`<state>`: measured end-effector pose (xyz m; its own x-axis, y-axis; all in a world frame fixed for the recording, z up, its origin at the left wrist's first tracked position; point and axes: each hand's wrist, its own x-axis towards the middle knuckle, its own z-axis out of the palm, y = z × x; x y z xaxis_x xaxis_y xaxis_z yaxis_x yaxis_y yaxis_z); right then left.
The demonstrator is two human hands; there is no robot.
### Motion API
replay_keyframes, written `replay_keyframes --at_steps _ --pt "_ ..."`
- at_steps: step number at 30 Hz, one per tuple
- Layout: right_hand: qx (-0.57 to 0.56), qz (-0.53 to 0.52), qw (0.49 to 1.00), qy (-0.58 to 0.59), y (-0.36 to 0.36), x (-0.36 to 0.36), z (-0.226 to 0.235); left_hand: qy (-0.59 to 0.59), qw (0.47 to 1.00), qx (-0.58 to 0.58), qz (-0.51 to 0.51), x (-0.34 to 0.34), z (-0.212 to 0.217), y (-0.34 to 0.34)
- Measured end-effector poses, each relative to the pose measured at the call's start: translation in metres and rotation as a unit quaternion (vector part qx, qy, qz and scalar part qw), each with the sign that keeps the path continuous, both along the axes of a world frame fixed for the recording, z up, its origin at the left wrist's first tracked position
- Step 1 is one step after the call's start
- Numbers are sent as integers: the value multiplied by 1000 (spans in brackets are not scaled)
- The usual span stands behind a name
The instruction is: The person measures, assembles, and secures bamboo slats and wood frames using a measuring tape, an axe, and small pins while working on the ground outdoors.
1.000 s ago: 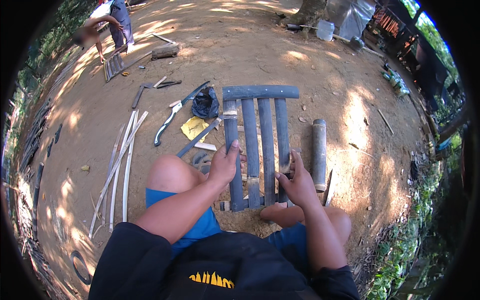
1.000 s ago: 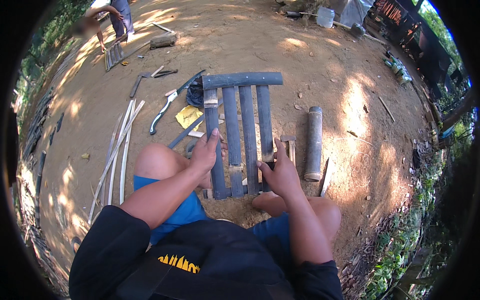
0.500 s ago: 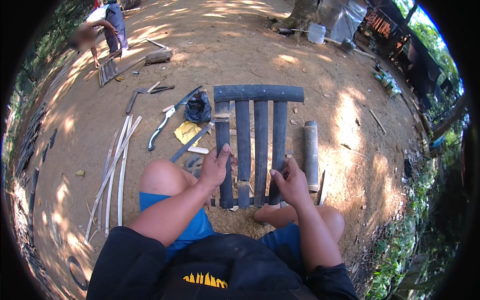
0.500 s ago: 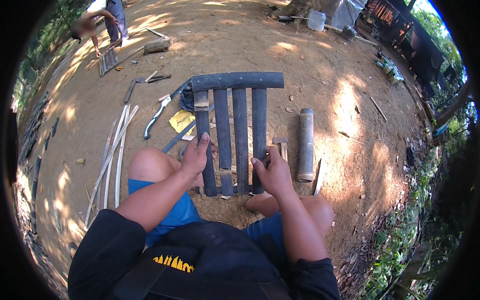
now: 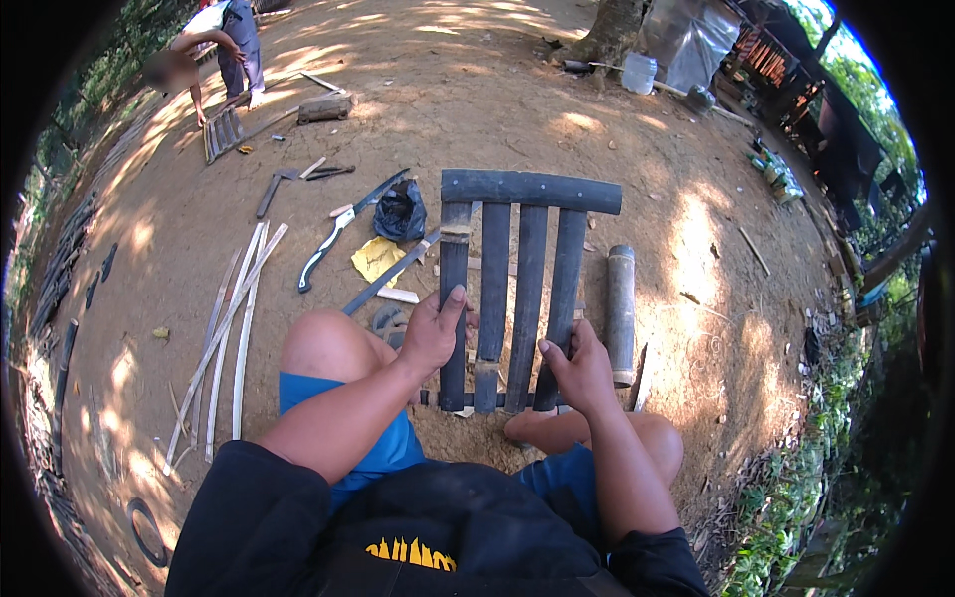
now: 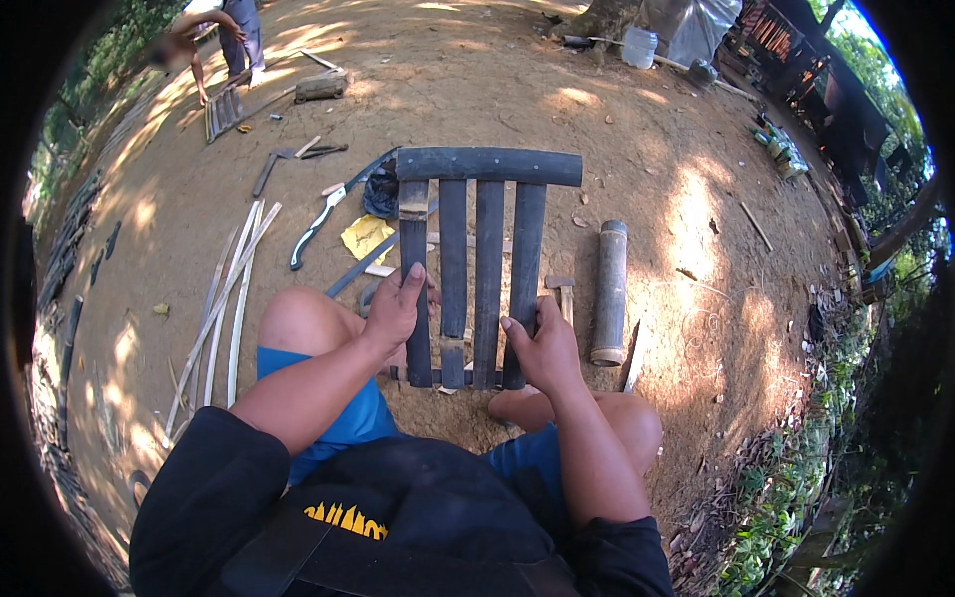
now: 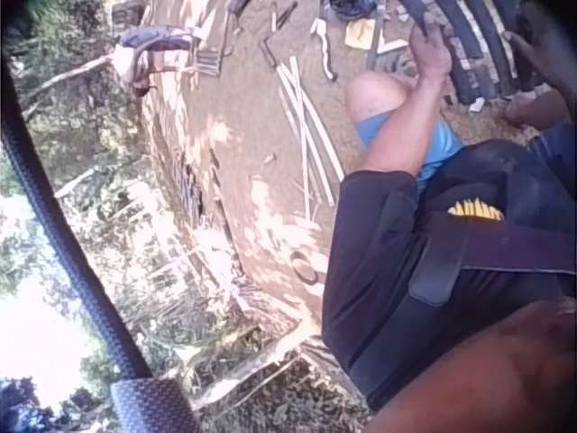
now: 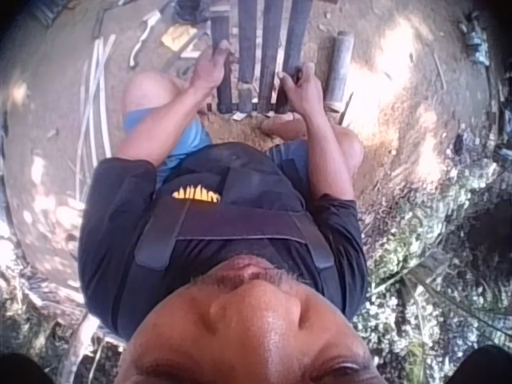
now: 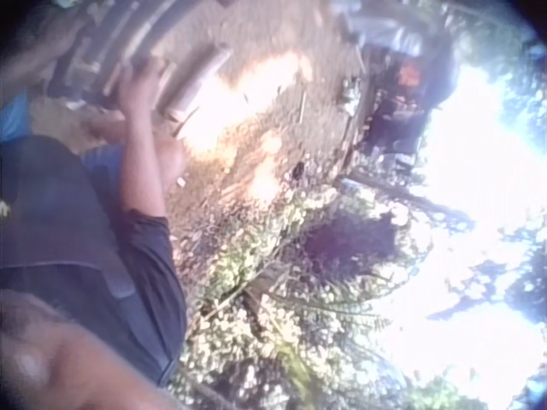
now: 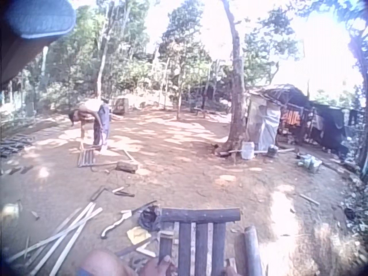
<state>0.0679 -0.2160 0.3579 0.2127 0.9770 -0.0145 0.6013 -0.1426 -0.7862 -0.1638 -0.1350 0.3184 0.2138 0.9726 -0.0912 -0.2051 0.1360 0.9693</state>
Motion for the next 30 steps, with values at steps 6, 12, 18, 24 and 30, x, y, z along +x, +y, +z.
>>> replay_keyframes --at_steps 6,12,18,24,30 --pt "-45 8 999 -7 1 -1 8 3 1000 -11 12 2 3 0" --pt "-47 10 999 -11 2 0 4 14 1000 -9 19 2 5 -1" --pt "-28 13 999 -7 2 -1 5 2 1000 -11 28 3 5 -2" --pt "-38 11 999 -12 2 -2 3 -4 999 -20 26 1 2 -1" --pt "23 6 1000 2 3 -1 -6 -8 999 -30 27 0 7 -1"
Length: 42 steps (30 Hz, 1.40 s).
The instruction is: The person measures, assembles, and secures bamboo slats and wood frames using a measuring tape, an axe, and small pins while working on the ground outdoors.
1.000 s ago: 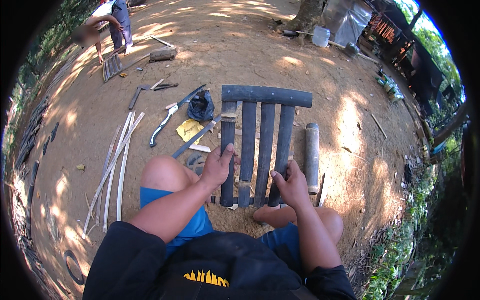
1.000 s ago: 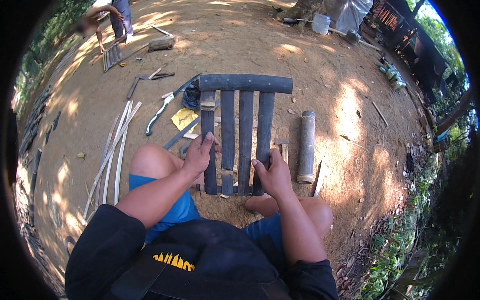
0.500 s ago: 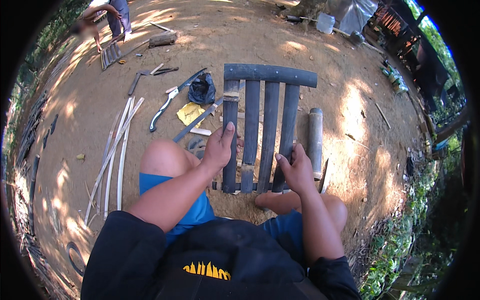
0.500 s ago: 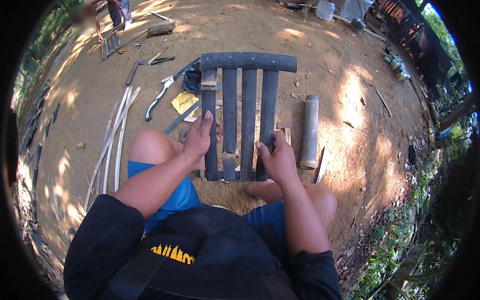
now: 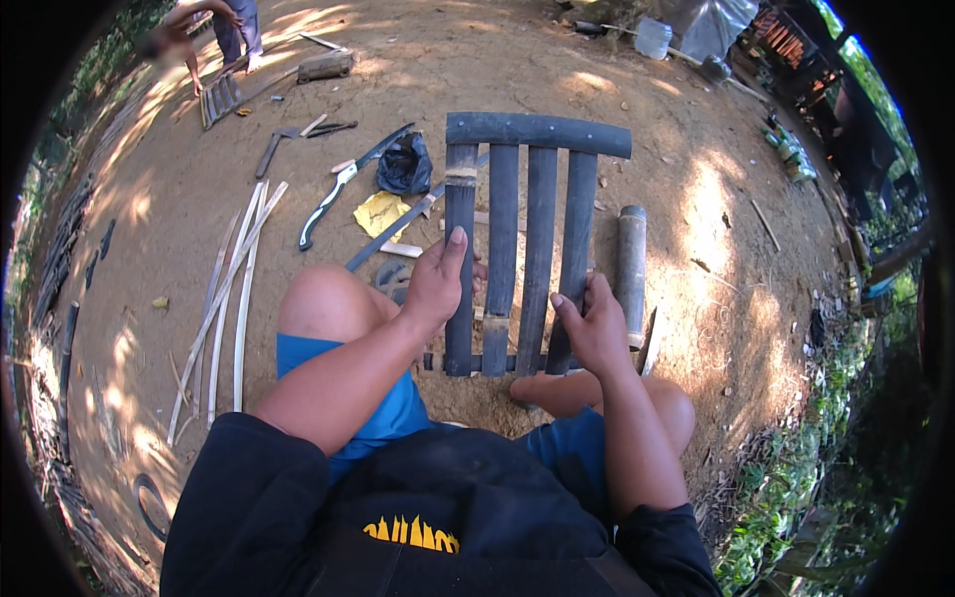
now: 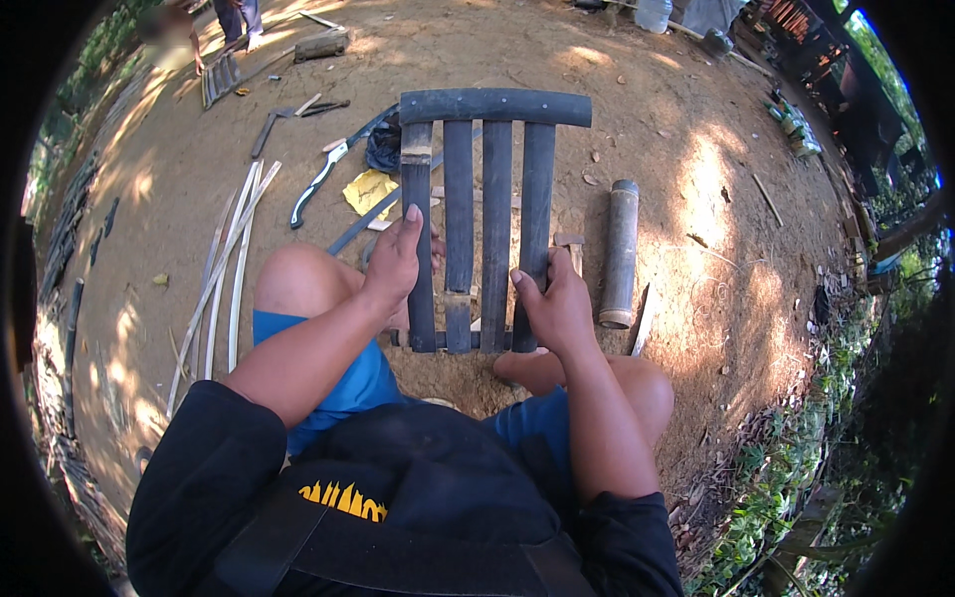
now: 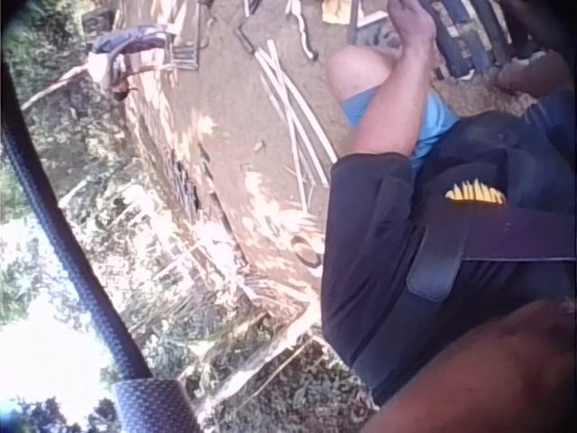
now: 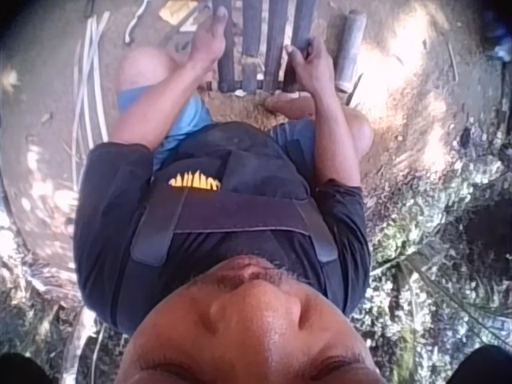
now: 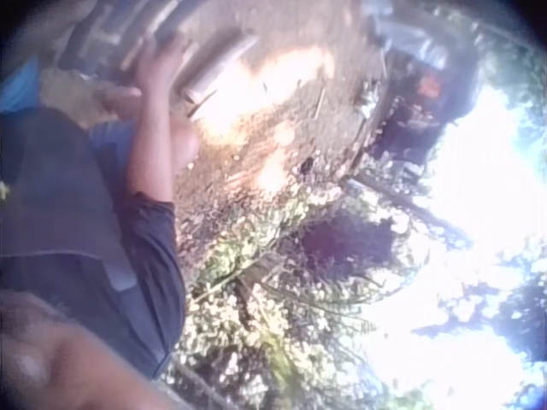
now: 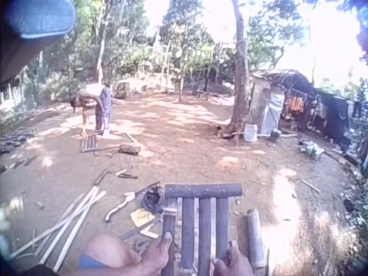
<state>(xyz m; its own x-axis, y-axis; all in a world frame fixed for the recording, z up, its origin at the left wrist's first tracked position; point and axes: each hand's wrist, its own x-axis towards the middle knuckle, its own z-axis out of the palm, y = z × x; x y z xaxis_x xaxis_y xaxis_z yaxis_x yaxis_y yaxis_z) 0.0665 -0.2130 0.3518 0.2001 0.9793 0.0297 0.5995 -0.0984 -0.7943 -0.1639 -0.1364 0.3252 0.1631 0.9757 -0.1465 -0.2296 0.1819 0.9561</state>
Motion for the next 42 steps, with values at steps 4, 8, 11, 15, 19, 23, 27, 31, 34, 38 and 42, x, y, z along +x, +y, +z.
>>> replay_keyframes --at_steps 4,8,11,15,19,23,27,31,34,38,42 --pt "-5 -1 1000 12 0 -1 3 1 1000 -10 -5 0 -1 1" --pt "-62 5 998 -16 2 -2 10 0 1000 -9 -2 -1 -5 3" --pt "-59 10 998 -12 2 -4 10 -3 1000 -10 0 -1 -7 3" --pt "-43 4 999 -13 1 -5 10 -7 1000 -15 1 0 -7 3" --pt "-43 4 999 -3 2 -3 9 0 1000 -19 2 1 -6 3" --pt "-61 1 997 -38 1 -10 21 -5 1000 -15 8 0 -5 2" --pt "-32 6 999 -33 1 -5 13 -7 1000 -15 12 2 -5 2" --pt "-21 9 999 -28 0 -5 11 4 1000 -29 0 -1 -6 2" --pt "-21 7 999 -26 1 -3 10 2 999 -34 -1 0 -6 3" --pt "-38 1 998 -55 1 -4 16 -4 1000 -25 6 2 -7 3" --pt "-30 -2 997 65 4 -3 5 -3 1000 -26 3 2 -4 2"
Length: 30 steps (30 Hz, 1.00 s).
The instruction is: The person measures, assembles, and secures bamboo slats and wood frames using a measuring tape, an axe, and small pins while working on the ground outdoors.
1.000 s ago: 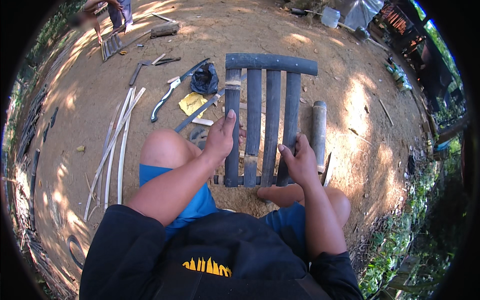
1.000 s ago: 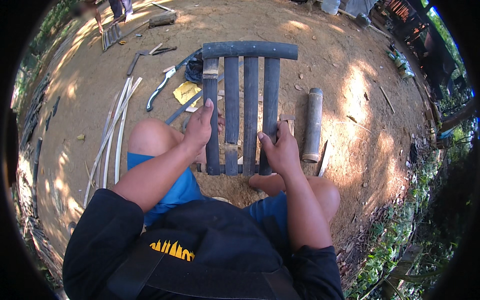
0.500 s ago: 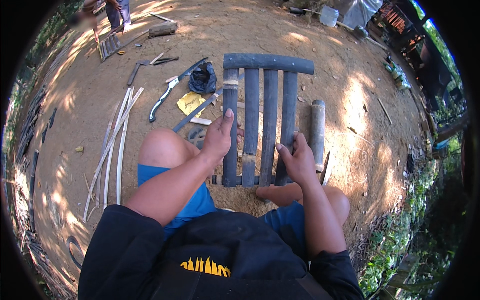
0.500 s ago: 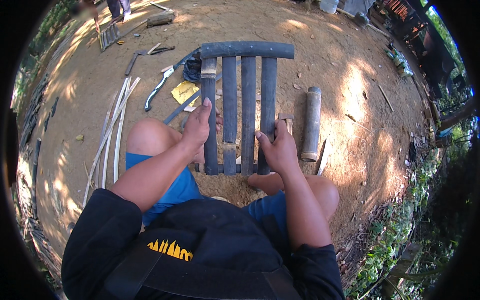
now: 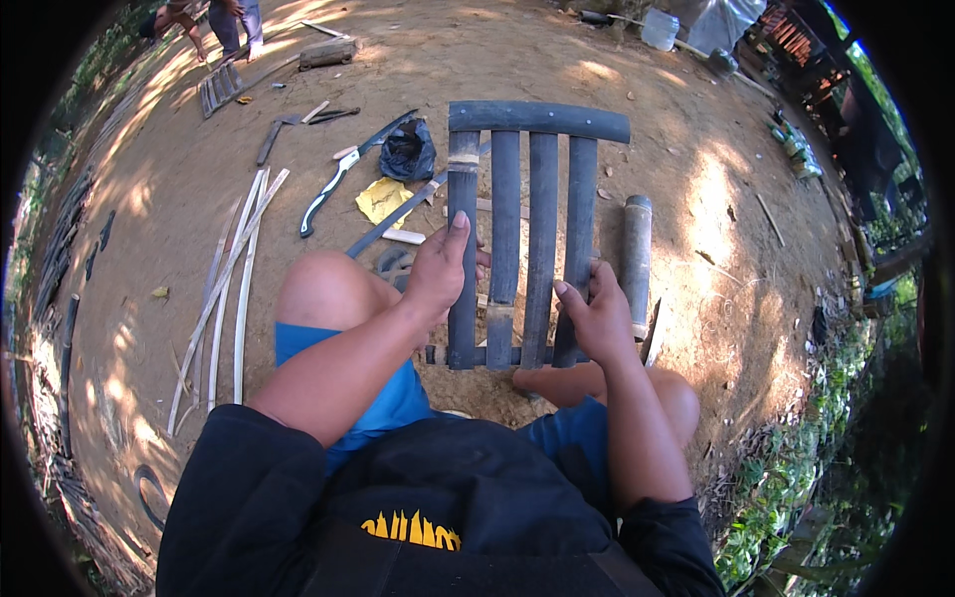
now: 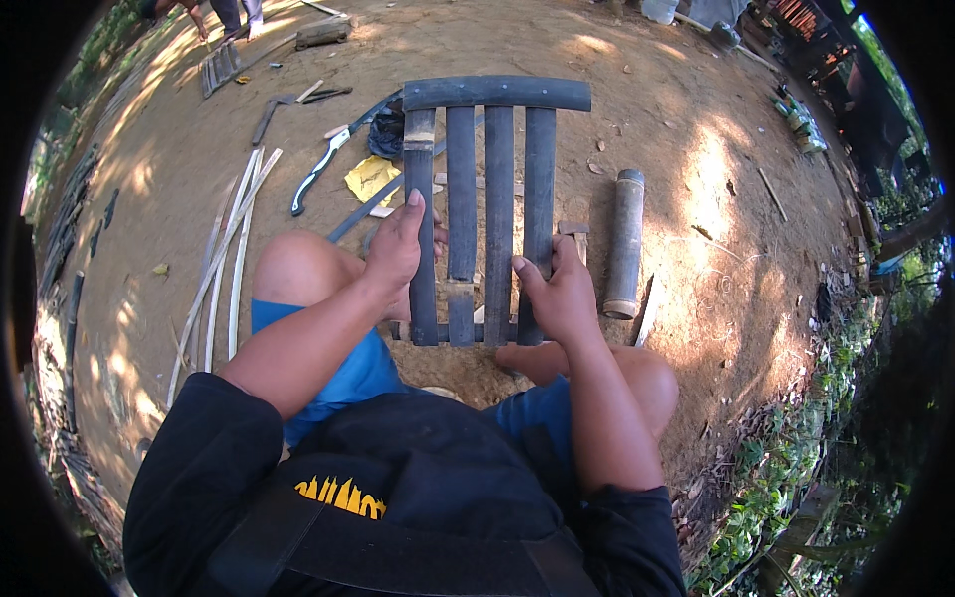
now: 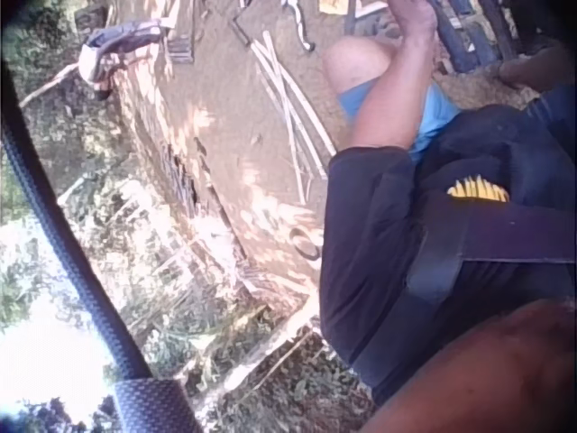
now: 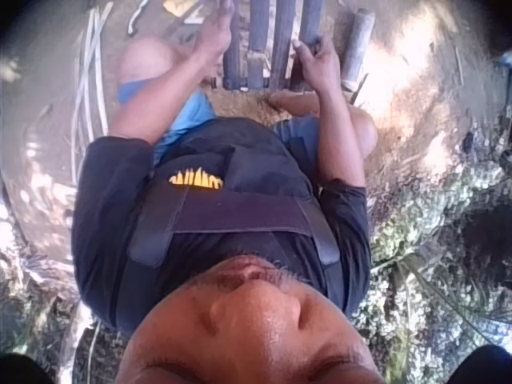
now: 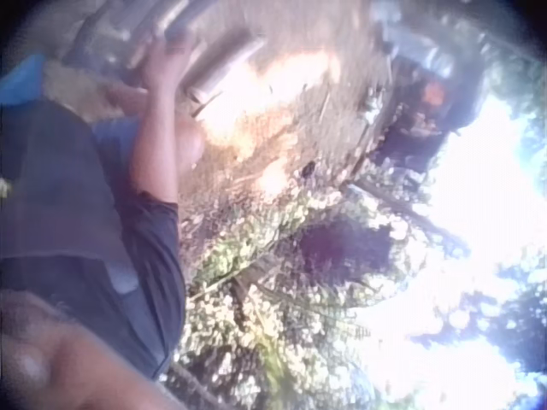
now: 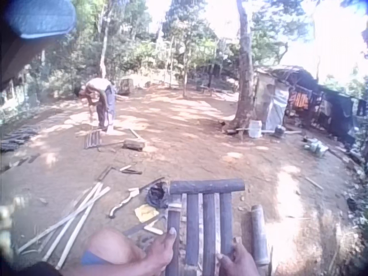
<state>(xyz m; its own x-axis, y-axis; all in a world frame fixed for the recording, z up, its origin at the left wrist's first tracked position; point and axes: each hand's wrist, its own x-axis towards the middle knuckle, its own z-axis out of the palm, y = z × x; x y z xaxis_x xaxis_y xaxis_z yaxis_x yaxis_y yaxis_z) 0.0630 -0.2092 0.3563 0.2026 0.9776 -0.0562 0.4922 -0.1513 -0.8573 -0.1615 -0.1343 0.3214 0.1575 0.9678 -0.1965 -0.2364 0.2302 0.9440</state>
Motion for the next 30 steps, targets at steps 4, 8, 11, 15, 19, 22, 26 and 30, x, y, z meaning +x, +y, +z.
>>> replay_keyframes --at_steps 4,8,11,15,19,22,26,30 --pt "9 -25 971 236 -3 1 -21 3 999 -2 -45 -5 -6 -1" --pt "4 -86 961 262 -10 4 -4 226 941 84 -237 -25 20 -3" --pt "16 -110 954 278 -11 22 -12 409 812 245 -338 -60 69 -33" --pt "25 -150 962 227 -18 53 -30 197 832 275 -440 -129 101 -21" --pt "-68 -197 957 200 -13 44 -61 15 980 28 -195 -200 75 30" --pt "-109 -197 963 147 -12 70 -94 120 991 -9 65 -233 -19 94" --pt "-174 -205 950 159 -6 78 -130 309 943 -100 78 -280 -129 150" --pt "-214 -229 943 109 10 85 -140 437 875 -209 -20 -311 -231 203"
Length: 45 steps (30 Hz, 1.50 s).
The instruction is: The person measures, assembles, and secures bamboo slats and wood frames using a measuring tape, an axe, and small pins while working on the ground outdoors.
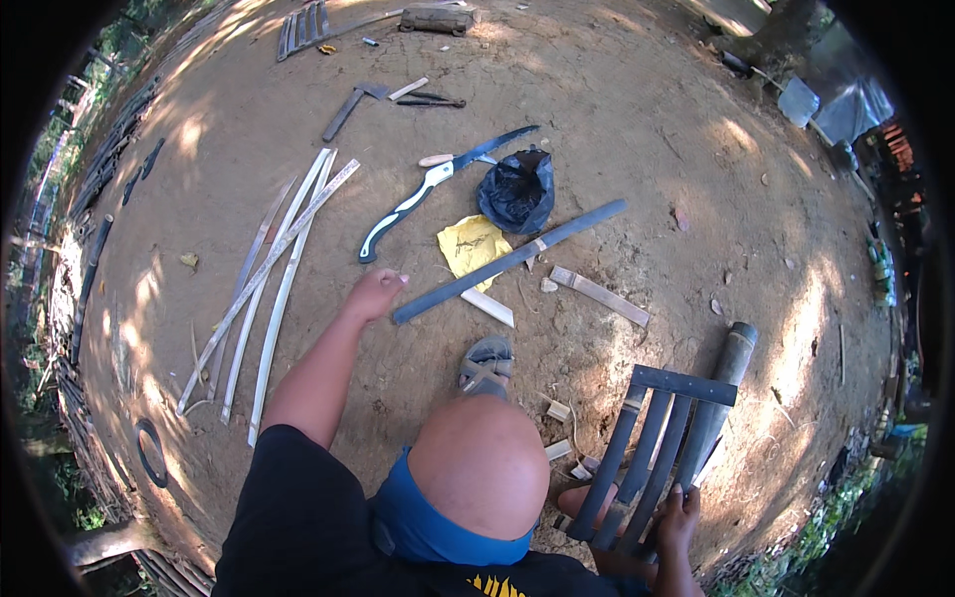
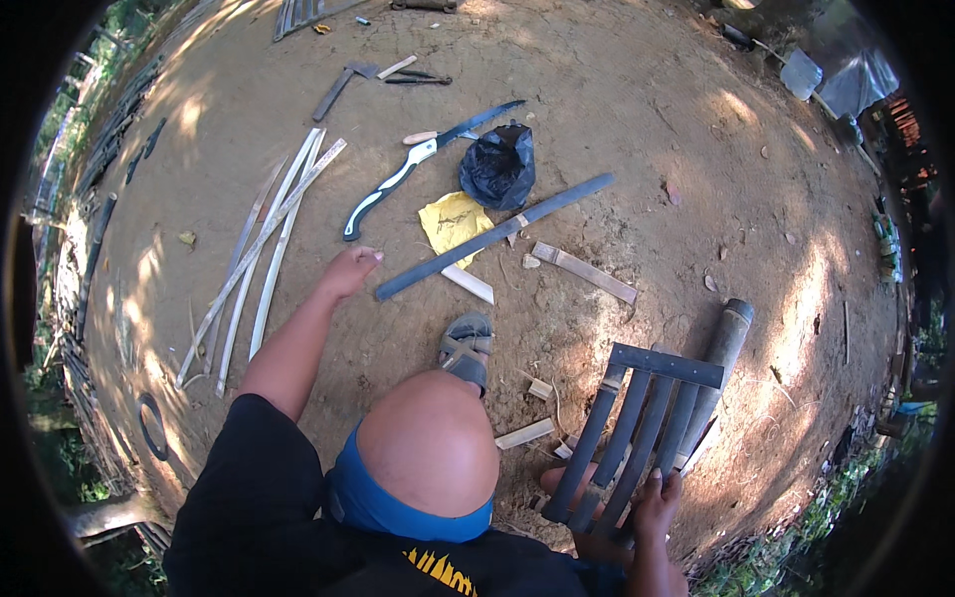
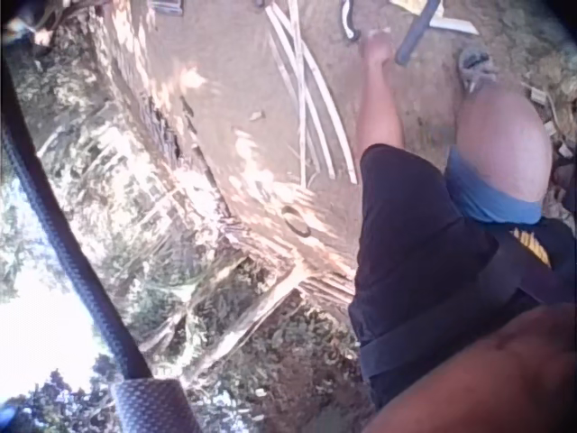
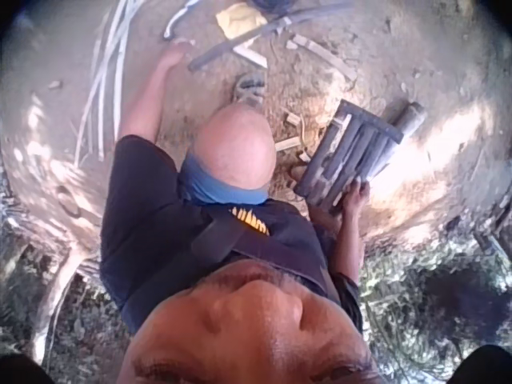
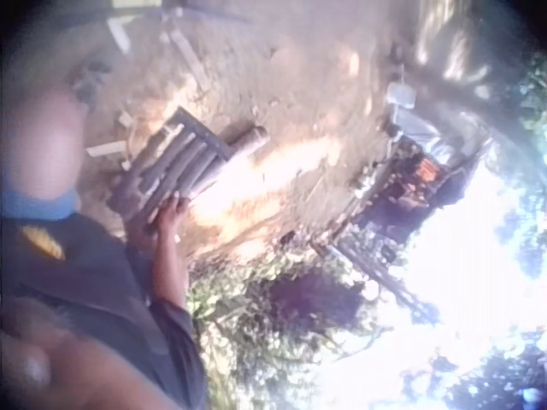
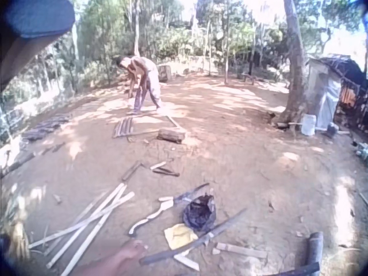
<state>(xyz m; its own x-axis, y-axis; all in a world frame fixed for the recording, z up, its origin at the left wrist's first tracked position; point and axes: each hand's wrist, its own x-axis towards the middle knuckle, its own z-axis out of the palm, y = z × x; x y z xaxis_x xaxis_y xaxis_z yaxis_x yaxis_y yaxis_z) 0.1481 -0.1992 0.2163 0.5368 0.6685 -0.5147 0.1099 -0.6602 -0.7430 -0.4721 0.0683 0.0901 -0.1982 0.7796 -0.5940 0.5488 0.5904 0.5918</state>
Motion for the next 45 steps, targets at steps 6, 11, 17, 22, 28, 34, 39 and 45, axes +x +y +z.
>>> replay_keyframes --at_steps 6,11,17,22,28,34,39,45 --pt "-37 9 999 9 77 -6 -49 293 952 8 -90 -38 -71 82" --pt "-19 8 999 40 151 -26 -136 362 929 -56 -47 -68 -106 121" --pt "-76 -11 995 58 194 -49 -180 386 919 -73 -39 -26 -117 106" --pt "-101 -3 995 11 195 -48 -213 352 935 -21 -25 -1 -116 91" --pt "-172 36 984 -27 191 -56 -239 34 980 15 195 -18 -121 64" --pt "-188 193 949 -164 174 -53 -238 7 964 23 264 68 -61 -15" --pt "-104 220 943 -227 160 -76 -212 -23 950 177 257 131 -21 -71" --pt "166 260 947 -91 196 -147 -95 -184 936 297 47 207 44 -29"
